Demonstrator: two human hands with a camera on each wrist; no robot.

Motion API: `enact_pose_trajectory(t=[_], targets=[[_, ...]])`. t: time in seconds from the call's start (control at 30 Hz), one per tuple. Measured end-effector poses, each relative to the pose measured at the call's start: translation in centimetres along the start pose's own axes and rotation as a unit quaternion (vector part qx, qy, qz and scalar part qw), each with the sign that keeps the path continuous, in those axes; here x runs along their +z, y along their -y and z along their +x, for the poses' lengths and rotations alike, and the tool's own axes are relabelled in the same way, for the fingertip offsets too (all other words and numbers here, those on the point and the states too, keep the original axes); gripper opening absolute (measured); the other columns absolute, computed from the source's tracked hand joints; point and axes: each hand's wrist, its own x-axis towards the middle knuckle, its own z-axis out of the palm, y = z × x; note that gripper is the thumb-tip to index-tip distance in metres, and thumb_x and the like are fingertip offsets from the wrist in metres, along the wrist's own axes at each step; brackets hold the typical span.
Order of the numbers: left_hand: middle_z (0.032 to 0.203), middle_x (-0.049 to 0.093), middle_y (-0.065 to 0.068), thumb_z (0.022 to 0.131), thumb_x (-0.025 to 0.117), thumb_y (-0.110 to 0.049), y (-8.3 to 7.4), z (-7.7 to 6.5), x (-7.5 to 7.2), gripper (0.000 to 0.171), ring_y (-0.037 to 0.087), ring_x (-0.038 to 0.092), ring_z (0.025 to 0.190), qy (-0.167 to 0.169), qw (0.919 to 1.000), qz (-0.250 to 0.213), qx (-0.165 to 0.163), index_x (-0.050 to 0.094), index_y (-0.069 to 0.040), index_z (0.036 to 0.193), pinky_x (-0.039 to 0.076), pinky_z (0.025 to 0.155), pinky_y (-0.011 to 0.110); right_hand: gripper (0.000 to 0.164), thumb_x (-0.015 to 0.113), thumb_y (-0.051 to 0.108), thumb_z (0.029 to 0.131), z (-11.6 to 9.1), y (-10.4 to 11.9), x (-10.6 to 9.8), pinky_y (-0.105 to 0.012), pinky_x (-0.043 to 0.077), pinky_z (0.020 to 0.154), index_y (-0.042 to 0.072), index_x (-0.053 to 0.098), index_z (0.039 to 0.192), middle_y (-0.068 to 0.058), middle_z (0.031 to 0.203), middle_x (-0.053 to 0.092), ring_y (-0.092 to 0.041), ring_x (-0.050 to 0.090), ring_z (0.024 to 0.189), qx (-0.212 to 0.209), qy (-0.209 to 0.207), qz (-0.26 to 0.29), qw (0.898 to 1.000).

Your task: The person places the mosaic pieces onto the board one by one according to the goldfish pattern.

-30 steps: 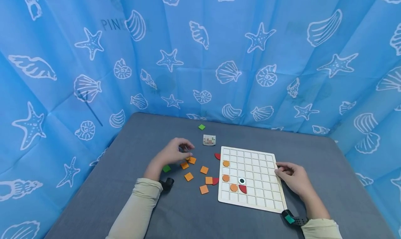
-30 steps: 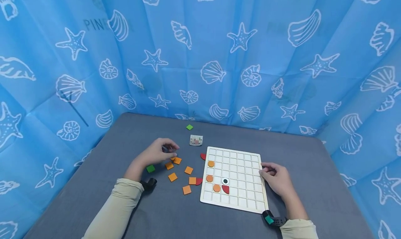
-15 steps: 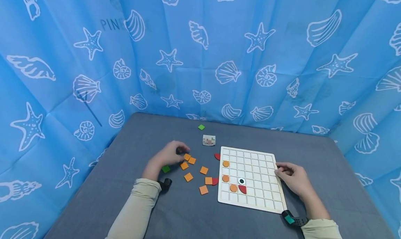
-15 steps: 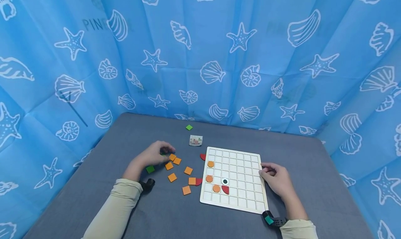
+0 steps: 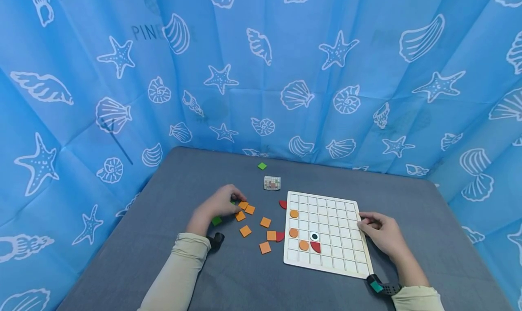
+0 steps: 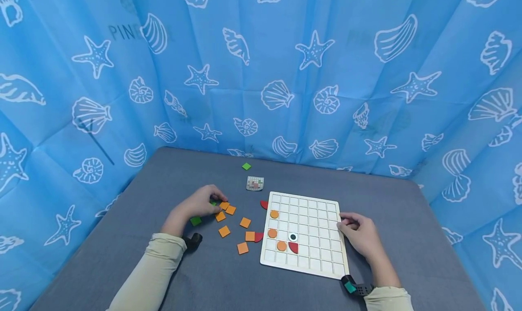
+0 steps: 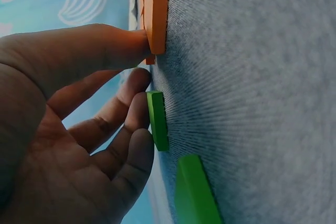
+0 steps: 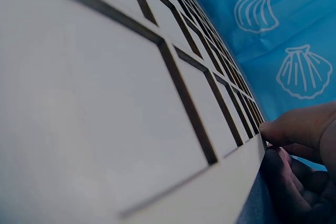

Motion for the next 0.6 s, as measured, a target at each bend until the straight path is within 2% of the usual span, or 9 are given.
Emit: enact_pose_trajectory(t=[0.27,0.6], targets=[[0.118,0.067,0.004,0.093,0.081,-0.009,-0.15,-0.06,0.10,0.019,0.026,0.064,0.116,-0.001,1.0000,0.010,0.001,0.080,-0.014,0.111,0.054,0.103,0.048,0.043,0.070,0.018,0.103,0.01,-0.18,0.00,-0.023,0.049,0.065,-0.008,0.065,0.136,-0.016,0.109,0.069,-0.003,0.057,0.080,-0.007,0.000,0.000,1.000],[0.109,0.066,0.002,0.090,0.086,-0.017,-0.10,-0.01,0.09,0.015,0.021,0.064,0.105,-0.005,0.9995,0.023,0.022,0.079,-0.014,0.102,0.056,0.097,0.046,0.042,0.070,0.017,0.103,0.02,-0.16,0.03,-0.024,0.048,0.065,-0.008,0.065,0.136,-0.015,0.108,0.069,-0.004,0.056,0.080,-0.005,0.000,0.001,1.000]])
